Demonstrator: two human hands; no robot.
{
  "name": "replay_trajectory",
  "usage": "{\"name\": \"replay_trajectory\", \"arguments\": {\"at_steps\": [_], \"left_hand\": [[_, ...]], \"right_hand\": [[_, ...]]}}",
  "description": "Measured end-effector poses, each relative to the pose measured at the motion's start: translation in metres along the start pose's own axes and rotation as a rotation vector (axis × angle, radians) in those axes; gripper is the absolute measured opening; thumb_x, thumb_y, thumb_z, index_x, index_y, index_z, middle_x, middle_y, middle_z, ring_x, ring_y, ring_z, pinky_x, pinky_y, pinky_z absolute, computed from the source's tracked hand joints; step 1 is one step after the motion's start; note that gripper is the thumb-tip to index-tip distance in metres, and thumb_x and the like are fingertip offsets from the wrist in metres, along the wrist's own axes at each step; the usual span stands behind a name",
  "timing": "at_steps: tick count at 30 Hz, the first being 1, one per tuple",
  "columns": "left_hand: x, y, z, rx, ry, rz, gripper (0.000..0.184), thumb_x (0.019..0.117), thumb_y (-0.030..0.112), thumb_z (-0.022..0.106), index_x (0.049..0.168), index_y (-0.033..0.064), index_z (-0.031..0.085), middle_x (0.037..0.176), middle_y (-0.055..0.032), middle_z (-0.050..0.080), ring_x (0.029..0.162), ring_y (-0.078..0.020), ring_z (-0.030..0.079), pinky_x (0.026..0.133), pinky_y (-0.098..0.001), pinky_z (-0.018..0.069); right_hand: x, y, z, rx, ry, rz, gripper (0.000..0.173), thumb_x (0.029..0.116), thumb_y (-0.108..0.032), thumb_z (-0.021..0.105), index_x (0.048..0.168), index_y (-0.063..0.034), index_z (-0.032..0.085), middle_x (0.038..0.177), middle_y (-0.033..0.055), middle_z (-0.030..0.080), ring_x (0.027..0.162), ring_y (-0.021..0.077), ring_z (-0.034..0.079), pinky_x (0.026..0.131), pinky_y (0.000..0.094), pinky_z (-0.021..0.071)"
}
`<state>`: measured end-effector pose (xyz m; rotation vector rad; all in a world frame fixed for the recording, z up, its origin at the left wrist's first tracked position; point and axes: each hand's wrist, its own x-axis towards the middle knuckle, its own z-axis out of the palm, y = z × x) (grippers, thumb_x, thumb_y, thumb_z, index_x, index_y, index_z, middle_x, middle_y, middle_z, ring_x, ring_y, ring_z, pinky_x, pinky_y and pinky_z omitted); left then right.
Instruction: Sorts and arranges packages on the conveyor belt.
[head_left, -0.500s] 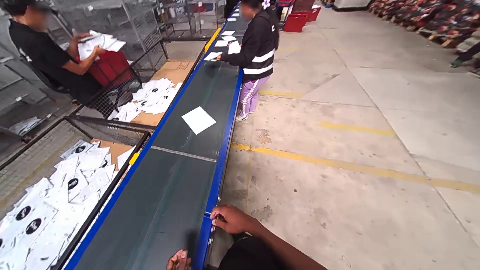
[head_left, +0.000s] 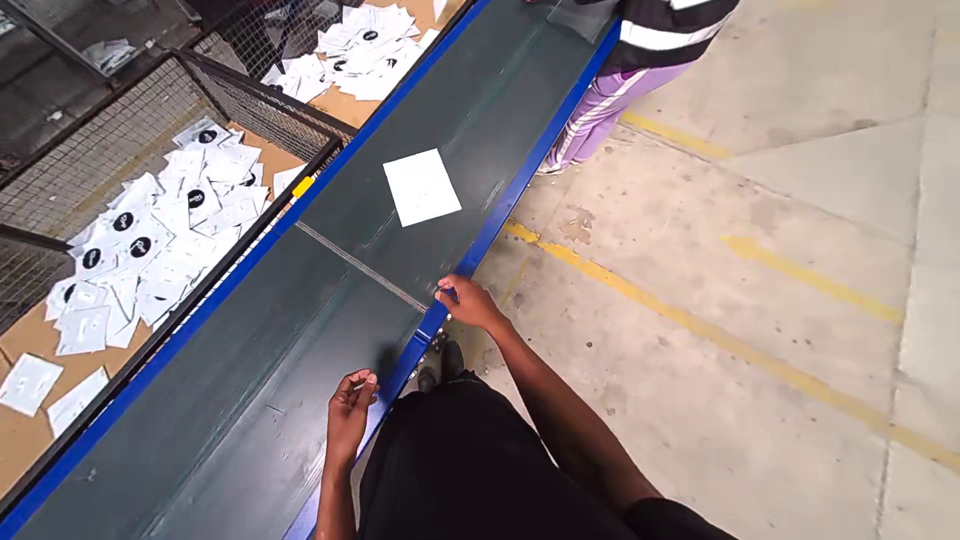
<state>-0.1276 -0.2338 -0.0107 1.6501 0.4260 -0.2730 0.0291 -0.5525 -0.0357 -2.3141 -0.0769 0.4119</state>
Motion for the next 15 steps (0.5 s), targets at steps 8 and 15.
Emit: {"name": "replay_trajectory", "arguments": {"at_steps": [8,15], "left_hand": [[-0.002,-0.018,-0.048,-0.069,0.032,0.002,0.026,0.0988,0.012,0.067,0.12,-0.0018,0.065,0.11,-0.0159,0.073,0.09,-0.0282,0.074,0.077,-0.0421,0.0651],[0.015,-0.039,-0.079,-0.14,-0.012,-0.062,0.028,0.0988,0.014,0.068,0.122,-0.0014,0.065,0.111,-0.0158,0.073,0.093,-0.0277,0.074,0.08,-0.0432,0.0645]], "right_hand": [[0.123,-0.018,0.018,-0.081,0.354,0.39,0.074,0.0947,-0.06,0.058,0.145,-0.0053,0.054,0.148,0.0208,0.051,0.133,0.0369,0.054,0.104,0.0564,0.0501],[0.13,-0.058,0.111,-0.307,0.43,0.319,0.045,0.0989,-0.036,0.057,0.125,-0.001,0.067,0.146,0.0228,0.051,0.135,0.0416,0.048,0.1,0.0596,0.0472]]}}
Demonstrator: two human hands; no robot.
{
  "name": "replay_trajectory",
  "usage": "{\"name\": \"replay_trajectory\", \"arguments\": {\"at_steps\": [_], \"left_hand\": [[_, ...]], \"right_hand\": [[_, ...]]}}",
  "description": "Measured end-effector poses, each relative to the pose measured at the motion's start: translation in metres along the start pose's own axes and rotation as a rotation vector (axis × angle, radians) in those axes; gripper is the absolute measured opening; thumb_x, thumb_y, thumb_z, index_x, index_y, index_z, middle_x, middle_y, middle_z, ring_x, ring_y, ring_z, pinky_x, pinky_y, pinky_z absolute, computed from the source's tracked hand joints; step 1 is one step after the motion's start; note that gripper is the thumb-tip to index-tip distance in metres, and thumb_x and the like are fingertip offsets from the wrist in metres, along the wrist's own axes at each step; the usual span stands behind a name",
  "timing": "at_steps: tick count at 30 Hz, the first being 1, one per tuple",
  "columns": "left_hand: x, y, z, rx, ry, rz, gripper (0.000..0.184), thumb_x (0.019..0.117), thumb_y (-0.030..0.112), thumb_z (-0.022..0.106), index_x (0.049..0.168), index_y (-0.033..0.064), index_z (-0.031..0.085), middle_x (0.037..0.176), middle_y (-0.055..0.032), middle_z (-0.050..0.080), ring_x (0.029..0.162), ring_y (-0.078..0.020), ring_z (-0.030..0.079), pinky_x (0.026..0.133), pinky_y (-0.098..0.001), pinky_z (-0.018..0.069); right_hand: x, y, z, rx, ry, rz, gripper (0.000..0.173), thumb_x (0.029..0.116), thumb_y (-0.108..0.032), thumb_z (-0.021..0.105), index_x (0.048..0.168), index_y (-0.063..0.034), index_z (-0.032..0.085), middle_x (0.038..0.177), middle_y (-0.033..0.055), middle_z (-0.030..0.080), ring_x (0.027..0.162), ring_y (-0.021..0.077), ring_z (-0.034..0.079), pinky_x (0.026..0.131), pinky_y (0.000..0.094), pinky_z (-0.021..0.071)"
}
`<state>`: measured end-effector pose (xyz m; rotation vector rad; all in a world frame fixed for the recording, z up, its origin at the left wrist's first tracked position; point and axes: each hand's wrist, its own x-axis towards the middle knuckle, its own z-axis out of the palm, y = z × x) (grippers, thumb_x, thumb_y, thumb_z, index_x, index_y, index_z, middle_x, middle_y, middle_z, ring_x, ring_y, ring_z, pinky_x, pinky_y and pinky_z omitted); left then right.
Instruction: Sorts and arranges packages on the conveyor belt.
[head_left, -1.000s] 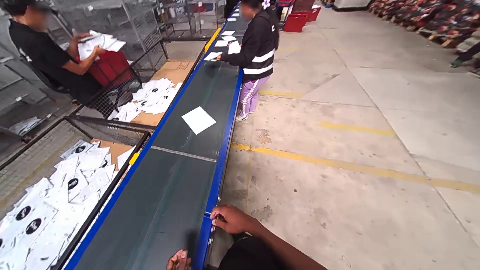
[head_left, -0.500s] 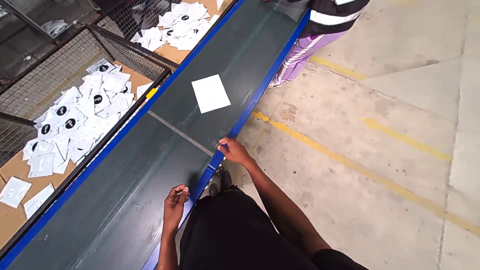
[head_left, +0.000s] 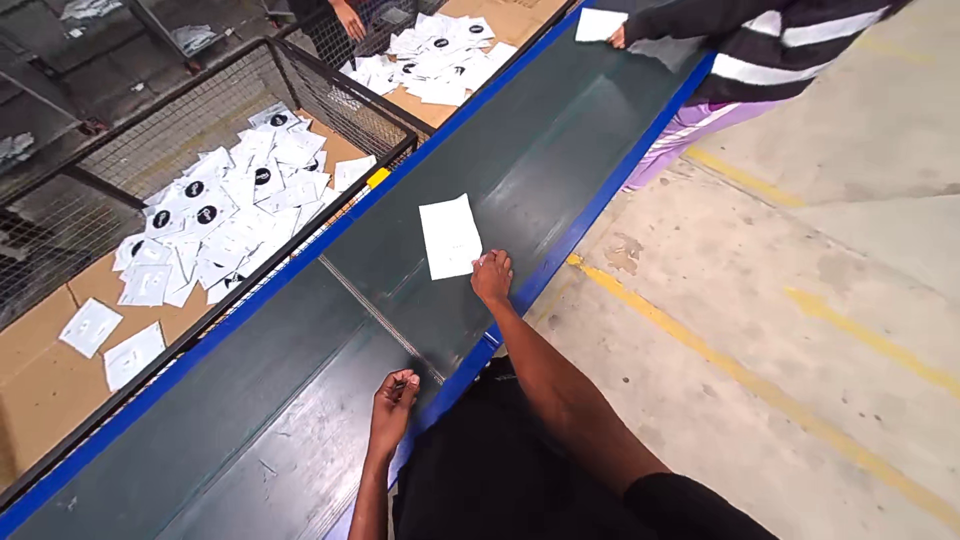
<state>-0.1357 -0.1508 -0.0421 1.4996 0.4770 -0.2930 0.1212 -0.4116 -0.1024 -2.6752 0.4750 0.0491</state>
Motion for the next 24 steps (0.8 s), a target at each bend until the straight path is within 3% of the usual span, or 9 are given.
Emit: {"name": "replay_trajectory", "arguments": {"at_steps": [2,4,7,10,14,17,18,21,24], "left_hand": [[0.007,-0.001,0.0,-0.124,-0.022,-0.052,0.032,0.102,0.015,0.063,0.127,-0.0041,0.06,0.116,-0.0195,0.071,0.099,-0.0314,0.073,0.083,-0.0464,0.0639],[0.012,0.0,0.0,-0.326,-0.05,-0.148,0.042,0.1072,0.025,0.054,0.138,-0.0038,0.049,0.126,-0.023,0.066,0.107,-0.0367,0.07,0.088,-0.0514,0.062],[0.018,0.002,0.002,-0.613,-0.06,-0.286,0.056,0.1081,0.041,0.048,0.147,0.0004,0.041,0.129,-0.0255,0.064,0.107,-0.0406,0.07,0.09,-0.0559,0.0599],[0.011,0.002,0.003,-0.749,-0.006,-0.326,0.04,0.1021,0.016,0.063,0.136,-0.0035,0.052,0.11,-0.0283,0.071,0.086,-0.0386,0.075,0.078,-0.0524,0.064],[0.014,0.027,-0.003,-0.637,-0.037,-0.192,0.041,0.0986,0.005,0.065,0.136,-0.0021,0.051,0.109,-0.0248,0.072,0.081,-0.0342,0.075,0.071,-0.0477,0.065],[0.062,0.073,-0.033,-0.543,0.149,0.067,0.038,0.0997,0.006,0.064,0.134,-0.0034,0.051,0.104,-0.0211,0.073,0.079,-0.0297,0.074,0.07,-0.0455,0.0643],[0.08,0.087,-0.046,-0.571,0.212,0.148,0.043,0.1012,0.009,0.062,0.139,-0.0015,0.046,0.108,-0.0208,0.071,0.085,-0.0308,0.073,0.074,-0.0476,0.0639],[0.127,0.126,-0.084,-0.696,0.24,0.253,0.064,0.1065,0.019,0.055,0.159,0.0099,0.02,0.143,-0.0235,0.055,0.116,-0.0403,0.066,0.096,-0.0567,0.0585],[0.137,0.138,-0.081,-0.624,0.181,0.258,0.061,0.1063,0.018,0.055,0.158,0.0087,0.024,0.148,-0.0194,0.052,0.123,-0.0384,0.063,0.098,-0.0556,0.0569]], "right_hand": [[-0.032,-0.005,0.003,0.182,-0.094,-0.182,0.036,0.1006,-0.03,0.054,0.117,-0.0004,0.067,0.128,0.0205,0.062,0.119,0.0349,0.06,0.097,0.0526,0.052],[-0.083,-0.014,-0.017,0.499,-0.405,-0.35,0.028,0.1047,-0.024,0.051,0.116,0.0004,0.059,0.102,0.0142,0.068,0.089,0.024,0.07,0.081,0.0423,0.0607],[-0.161,-0.015,-0.062,0.8,-0.915,-0.45,0.017,0.1072,-0.016,0.049,0.114,-0.0022,0.054,0.098,0.0105,0.071,0.083,0.0227,0.073,0.076,0.0421,0.0642],[-0.195,0.007,-0.082,0.923,-1.125,-0.463,0.013,0.1072,-0.016,0.053,0.111,-0.004,0.053,0.096,0.0114,0.072,0.082,0.026,0.074,0.074,0.0431,0.0646],[-0.191,0.028,-0.089,0.951,-1.095,-0.422,0.015,0.102,-0.018,0.065,0.109,-0.0052,0.061,0.097,0.0095,0.071,0.084,0.0239,0.072,0.075,0.0417,0.0641],[-0.175,0.028,-0.09,0.928,-1.005,-0.453,0.019,0.1007,-0.023,0.067,0.112,-0.0077,0.065,0.117,0.0082,0.073,0.096,0.0216,0.073,0.083,0.0388,0.0632],[-0.172,0.028,-0.089,0.934,-0.975,-0.451,0.02,0.1004,-0.023,0.068,0.113,-0.0075,0.065,0.118,0.0086,0.073,0.097,0.0221,0.073,0.083,0.0386,0.0631],[-0.164,0.022,-0.09,0.937,-0.918,-0.472,0.021,0.0997,-0.024,0.069,0.112,-0.0071,0.065,0.115,0.0083,0.073,0.096,0.022,0.073,0.082,0.0375,0.0631],[-0.155,0.018,-0.087,0.904,-0.828,-0.493,0.022,0.0982,-0.025,0.071,0.113,-0.0082,0.067,0.115,0.0058,0.074,0.095,0.019,0.073,0.08,0.0351,0.0634]]}}
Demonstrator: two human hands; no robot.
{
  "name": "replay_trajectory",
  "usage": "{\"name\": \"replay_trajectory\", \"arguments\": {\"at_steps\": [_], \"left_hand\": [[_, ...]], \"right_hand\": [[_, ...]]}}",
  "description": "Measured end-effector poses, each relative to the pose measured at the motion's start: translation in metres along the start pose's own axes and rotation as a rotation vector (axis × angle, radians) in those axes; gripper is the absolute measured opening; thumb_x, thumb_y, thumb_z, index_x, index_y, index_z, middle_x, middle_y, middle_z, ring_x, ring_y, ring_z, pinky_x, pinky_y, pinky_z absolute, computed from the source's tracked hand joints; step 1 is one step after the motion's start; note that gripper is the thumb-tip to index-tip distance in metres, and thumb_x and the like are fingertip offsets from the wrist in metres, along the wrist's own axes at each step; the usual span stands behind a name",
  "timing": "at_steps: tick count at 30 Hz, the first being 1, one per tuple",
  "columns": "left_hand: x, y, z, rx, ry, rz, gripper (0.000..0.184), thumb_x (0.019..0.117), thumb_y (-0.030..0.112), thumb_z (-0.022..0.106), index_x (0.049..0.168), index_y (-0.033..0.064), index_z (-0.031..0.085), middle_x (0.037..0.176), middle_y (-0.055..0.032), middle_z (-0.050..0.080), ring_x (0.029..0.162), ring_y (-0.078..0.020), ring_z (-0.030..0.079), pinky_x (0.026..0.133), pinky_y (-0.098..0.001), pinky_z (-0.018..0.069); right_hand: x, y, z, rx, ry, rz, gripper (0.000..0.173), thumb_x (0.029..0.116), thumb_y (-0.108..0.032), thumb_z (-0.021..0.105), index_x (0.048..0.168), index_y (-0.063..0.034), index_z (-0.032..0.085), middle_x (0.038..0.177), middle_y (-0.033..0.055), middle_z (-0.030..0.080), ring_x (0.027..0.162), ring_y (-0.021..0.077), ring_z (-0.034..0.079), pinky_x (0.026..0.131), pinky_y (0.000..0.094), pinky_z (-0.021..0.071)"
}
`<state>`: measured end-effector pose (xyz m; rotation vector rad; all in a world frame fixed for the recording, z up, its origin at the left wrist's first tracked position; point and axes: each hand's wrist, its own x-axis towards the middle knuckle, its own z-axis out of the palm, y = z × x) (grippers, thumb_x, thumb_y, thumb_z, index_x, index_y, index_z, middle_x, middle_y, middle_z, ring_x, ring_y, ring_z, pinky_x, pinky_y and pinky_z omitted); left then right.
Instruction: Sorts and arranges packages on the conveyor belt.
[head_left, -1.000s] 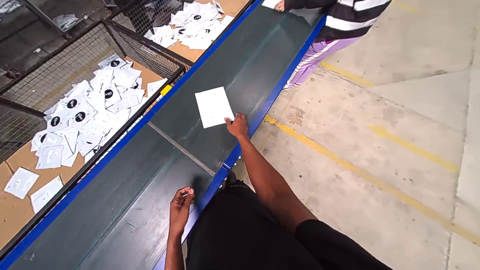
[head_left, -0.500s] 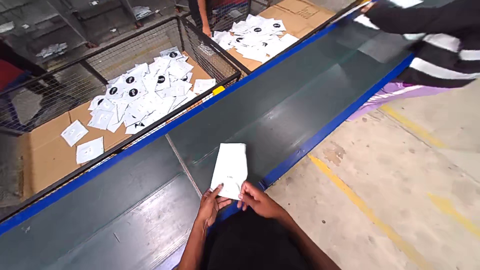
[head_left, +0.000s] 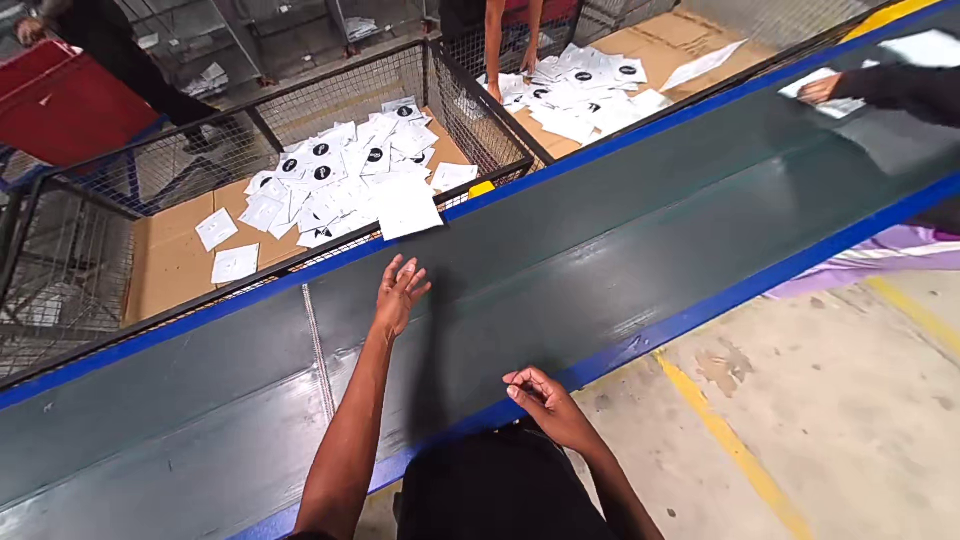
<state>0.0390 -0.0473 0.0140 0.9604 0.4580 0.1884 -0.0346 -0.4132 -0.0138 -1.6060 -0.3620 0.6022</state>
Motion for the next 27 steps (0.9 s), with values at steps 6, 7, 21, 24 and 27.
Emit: {"name": "replay_trajectory", "arguments": {"at_steps": [6,7,21,24,27], "left_hand": [[-0.082,-0.07,0.013,0.134,-0.064,-0.261,0.034,0.1071,0.019,0.053,0.133,-0.0025,0.054,0.121,-0.021,0.068,0.097,-0.0328,0.072,0.082,-0.0476,0.0622],[-0.1,-0.082,0.01,0.136,-0.054,-0.298,0.033,0.107,0.02,0.053,0.131,-0.0026,0.055,0.119,-0.0206,0.069,0.094,-0.0319,0.072,0.081,-0.0467,0.0625],[-0.167,-0.093,-0.002,0.274,-0.03,-0.309,0.023,0.106,0.015,0.051,0.119,-0.001,0.06,0.108,-0.0179,0.071,0.082,-0.0268,0.072,0.071,-0.0411,0.0627],[-0.155,-0.081,0.008,0.288,-0.043,-0.251,0.022,0.1066,0.016,0.05,0.118,-0.0001,0.06,0.107,-0.0171,0.071,0.083,-0.0266,0.073,0.072,-0.0413,0.0631],[-0.15,-0.078,0.019,0.285,-0.055,-0.212,0.021,0.1066,0.016,0.05,0.117,0.0001,0.06,0.107,-0.0166,0.071,0.082,-0.0259,0.073,0.071,-0.0405,0.0633]], "right_hand": [[-0.008,0.016,-0.004,-0.027,0.108,0.04,0.019,0.0986,-0.023,0.069,0.11,-0.0076,0.068,0.11,0.006,0.075,0.09,0.0187,0.073,0.078,0.034,0.0633],[-0.008,0.019,-0.004,-0.054,0.114,0.054,0.019,0.0984,-0.024,0.069,0.109,-0.0084,0.068,0.108,0.0047,0.075,0.089,0.0172,0.073,0.077,0.0334,0.0635],[0.011,-0.013,0.013,-0.431,-0.094,-0.032,0.031,0.1038,-0.037,0.058,0.112,-0.0086,0.067,0.102,0.0086,0.07,0.09,0.0197,0.07,0.083,0.0425,0.0592],[0.001,-0.015,0.01,-0.443,-0.105,-0.066,0.029,0.1038,-0.035,0.058,0.11,-0.0082,0.067,0.1,0.0091,0.07,0.088,0.0208,0.069,0.082,0.0431,0.058],[-0.012,-0.01,0.006,-0.464,-0.084,-0.082,0.028,0.1042,-0.034,0.057,0.109,-0.0077,0.067,0.1,0.0098,0.069,0.09,0.0218,0.067,0.084,0.0438,0.0562]]}}
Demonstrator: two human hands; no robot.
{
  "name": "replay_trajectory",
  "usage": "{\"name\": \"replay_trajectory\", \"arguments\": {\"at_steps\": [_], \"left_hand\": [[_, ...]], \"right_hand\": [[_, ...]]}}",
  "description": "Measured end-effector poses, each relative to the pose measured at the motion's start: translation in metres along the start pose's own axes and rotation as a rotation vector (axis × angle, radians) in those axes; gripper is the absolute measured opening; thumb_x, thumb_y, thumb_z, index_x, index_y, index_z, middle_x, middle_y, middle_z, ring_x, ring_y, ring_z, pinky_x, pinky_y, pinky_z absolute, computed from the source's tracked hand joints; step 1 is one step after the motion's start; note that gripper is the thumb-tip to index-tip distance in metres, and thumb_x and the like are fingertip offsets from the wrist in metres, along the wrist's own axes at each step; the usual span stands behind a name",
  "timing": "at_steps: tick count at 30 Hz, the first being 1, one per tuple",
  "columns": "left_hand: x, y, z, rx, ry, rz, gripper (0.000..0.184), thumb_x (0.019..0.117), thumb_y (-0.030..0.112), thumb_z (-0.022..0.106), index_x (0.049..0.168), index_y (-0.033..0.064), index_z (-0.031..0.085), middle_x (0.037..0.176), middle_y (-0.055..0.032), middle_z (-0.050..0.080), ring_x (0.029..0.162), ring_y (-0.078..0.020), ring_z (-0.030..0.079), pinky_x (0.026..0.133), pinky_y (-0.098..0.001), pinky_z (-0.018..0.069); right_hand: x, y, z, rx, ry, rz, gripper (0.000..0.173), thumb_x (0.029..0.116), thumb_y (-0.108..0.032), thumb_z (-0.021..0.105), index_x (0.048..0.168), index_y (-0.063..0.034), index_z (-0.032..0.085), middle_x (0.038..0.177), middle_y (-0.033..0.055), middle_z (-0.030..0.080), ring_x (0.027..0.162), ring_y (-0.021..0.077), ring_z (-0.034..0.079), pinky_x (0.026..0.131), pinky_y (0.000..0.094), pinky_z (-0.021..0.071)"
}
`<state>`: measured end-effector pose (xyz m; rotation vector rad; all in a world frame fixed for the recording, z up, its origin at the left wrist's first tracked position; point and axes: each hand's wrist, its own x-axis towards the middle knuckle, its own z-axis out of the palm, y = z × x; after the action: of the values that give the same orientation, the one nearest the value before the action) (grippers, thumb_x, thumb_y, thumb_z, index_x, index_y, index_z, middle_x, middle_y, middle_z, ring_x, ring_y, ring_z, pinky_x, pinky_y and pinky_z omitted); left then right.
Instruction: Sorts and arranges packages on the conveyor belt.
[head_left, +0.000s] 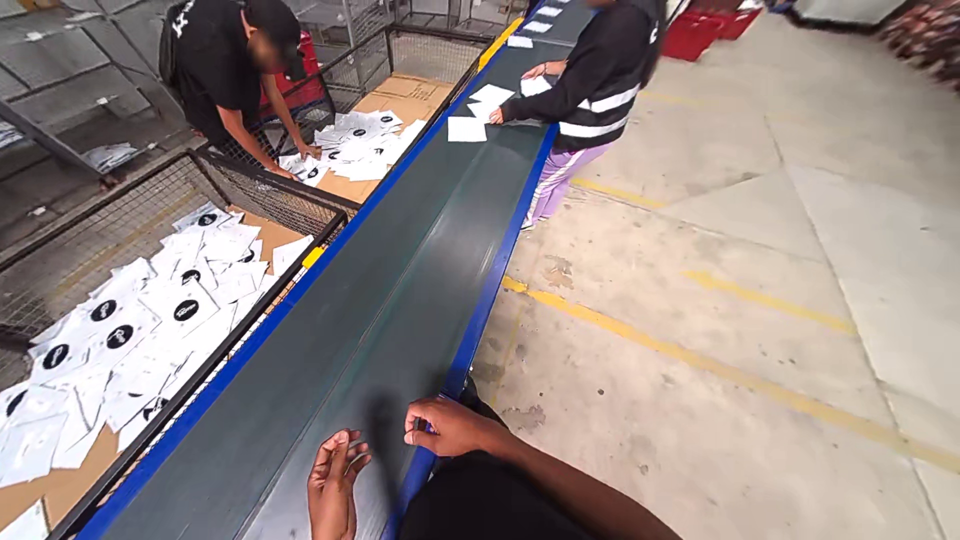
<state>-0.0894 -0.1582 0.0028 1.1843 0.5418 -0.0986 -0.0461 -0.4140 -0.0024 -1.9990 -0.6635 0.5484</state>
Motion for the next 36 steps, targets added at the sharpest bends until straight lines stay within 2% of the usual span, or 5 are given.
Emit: {"name": "replay_trajectory", "arguments": {"at_steps": [11,16,29,33,36], "left_hand": [[-0.009,-0.025,0.038,0.031,-0.093,-0.089,0.02,0.1061,0.013,0.052,0.116,-0.0017,0.061,0.106,-0.018,0.071,0.081,-0.0257,0.073,0.07,-0.0391,0.0629],[-0.006,-0.032,0.041,0.051,-0.096,-0.149,0.02,0.1067,0.013,0.05,0.117,-0.0011,0.061,0.106,-0.0183,0.071,0.082,-0.0267,0.073,0.071,-0.0398,0.0628],[0.048,-0.021,0.081,0.203,0.009,-0.216,0.026,0.1076,0.018,0.048,0.125,-0.0014,0.054,0.112,-0.0159,0.069,0.088,-0.0262,0.073,0.078,-0.0438,0.0626],[0.066,-0.02,0.096,0.222,0.046,-0.209,0.03,0.108,0.02,0.049,0.128,-0.0018,0.053,0.115,-0.017,0.069,0.091,-0.0276,0.073,0.081,-0.0459,0.062],[0.074,-0.021,0.106,0.263,0.081,-0.2,0.032,0.1072,0.021,0.052,0.128,-0.0029,0.054,0.117,-0.0186,0.068,0.096,-0.0297,0.072,0.083,-0.0487,0.0617]], "right_hand": [[-0.045,0.034,-0.008,0.034,0.117,0.114,0.029,0.1046,-0.037,0.056,0.109,-0.0099,0.067,0.1,0.0079,0.068,0.09,0.0194,0.067,0.084,0.0414,0.0563],[-0.044,0.064,-0.043,0.033,0.2,0.19,0.029,0.104,-0.035,0.056,0.112,-0.0101,0.069,0.103,0.008,0.069,0.091,0.0175,0.067,0.083,0.0384,0.0573],[0.063,0.174,-0.252,-0.085,0.431,0.341,0.032,0.1016,-0.035,0.058,0.119,-0.0102,0.069,0.114,0.0085,0.07,0.105,0.0193,0.068,0.095,0.0423,0.0567],[0.114,0.226,-0.332,-0.11,0.575,0.38,0.053,0.0968,-0.048,0.063,0.133,-0.0091,0.064,0.134,0.0136,0.063,0.127,0.0254,0.059,0.108,0.0468,0.049],[0.169,0.269,-0.403,-0.112,0.726,0.454,0.083,0.0869,-0.065,0.068,0.147,-0.0102,0.053,0.157,0.0195,0.043,0.144,0.0312,0.044,0.117,0.0491,0.0426]]}}
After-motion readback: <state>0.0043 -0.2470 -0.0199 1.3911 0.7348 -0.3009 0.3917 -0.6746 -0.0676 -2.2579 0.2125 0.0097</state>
